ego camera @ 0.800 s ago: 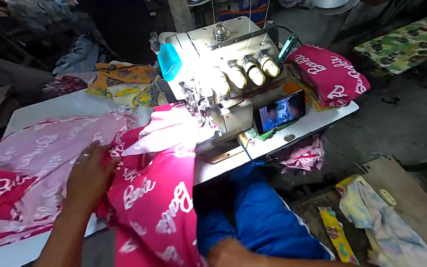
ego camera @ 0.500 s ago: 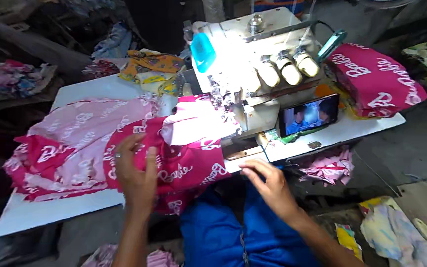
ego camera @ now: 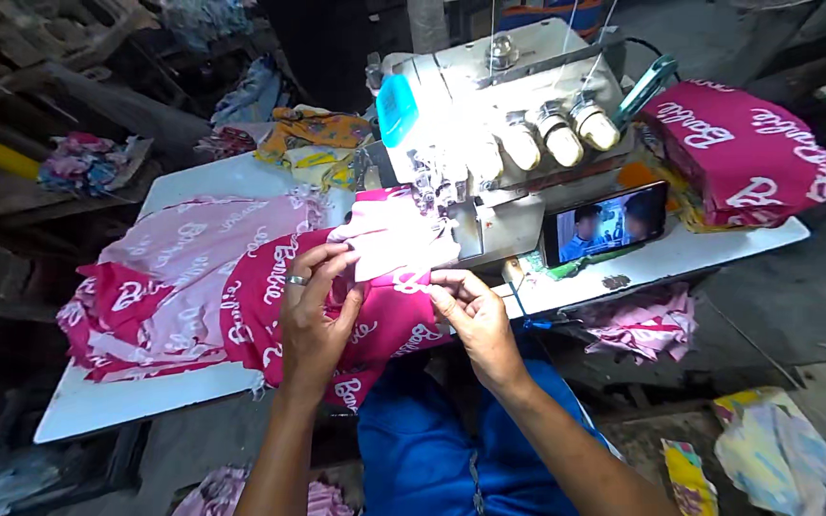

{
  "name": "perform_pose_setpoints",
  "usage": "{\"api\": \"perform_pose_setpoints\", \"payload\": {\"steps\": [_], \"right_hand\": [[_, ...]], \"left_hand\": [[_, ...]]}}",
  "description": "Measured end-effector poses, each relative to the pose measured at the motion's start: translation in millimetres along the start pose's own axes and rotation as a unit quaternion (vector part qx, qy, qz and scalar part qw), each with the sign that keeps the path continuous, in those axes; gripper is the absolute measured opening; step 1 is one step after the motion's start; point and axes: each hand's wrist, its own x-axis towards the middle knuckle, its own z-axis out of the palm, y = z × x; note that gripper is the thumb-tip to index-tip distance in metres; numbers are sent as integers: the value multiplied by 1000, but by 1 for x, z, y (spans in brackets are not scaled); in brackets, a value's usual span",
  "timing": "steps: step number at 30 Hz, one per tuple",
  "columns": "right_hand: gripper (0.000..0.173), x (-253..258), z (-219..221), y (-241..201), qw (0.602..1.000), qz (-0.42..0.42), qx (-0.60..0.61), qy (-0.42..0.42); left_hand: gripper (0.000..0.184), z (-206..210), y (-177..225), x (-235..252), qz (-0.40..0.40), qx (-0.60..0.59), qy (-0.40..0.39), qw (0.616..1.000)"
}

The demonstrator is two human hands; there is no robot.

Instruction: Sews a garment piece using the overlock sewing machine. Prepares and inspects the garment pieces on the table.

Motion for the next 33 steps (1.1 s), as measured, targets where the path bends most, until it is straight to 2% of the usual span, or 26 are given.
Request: {"api": "perform_pose_setpoints", "payload": {"steps": [5,8,11,13,14,16,18,20,24,28,33], "right_hand": [[9,1,3,-2,1000,-2,-16,8],[11,-2,3,-1,1000,26,0,0],[25,-5,2,-2,998,60,-2,-35],[22,-7,0,-2,995,65,-23,-69],[18,-9,-2,-1,994,65,-35,-82],[19,-15,-8,1,992,55,-54,-96],[18,-27,-17,0,993,34,-83,-71],[19,-39,-26,-3,992,26,-113,-43],[18,-45,-32,-2,989,14,-145,-28],[21,-27,-26,-2,987,-24,-158,-32],[24,-3,-22,-7,986,-56,-152,-38]], "left_hand": [[22,-3,-3,1,-20,-33,8,999],[21,-14,-6,11,-44,-106,-18,993],[14,-28,2,27,-156,-205,-71,964],[14,-33,9,39,-229,-216,-89,945],[17,-33,11,42,-221,-188,-90,953],[21,-33,24,42,-95,-48,-85,991],[24,-30,52,30,62,78,-100,990],[22,-17,78,-1,131,119,-102,979],[23,2,95,-20,99,149,-103,978],[23,9,103,6,56,177,-101,978],[23,22,98,32,42,198,-112,973]]}}
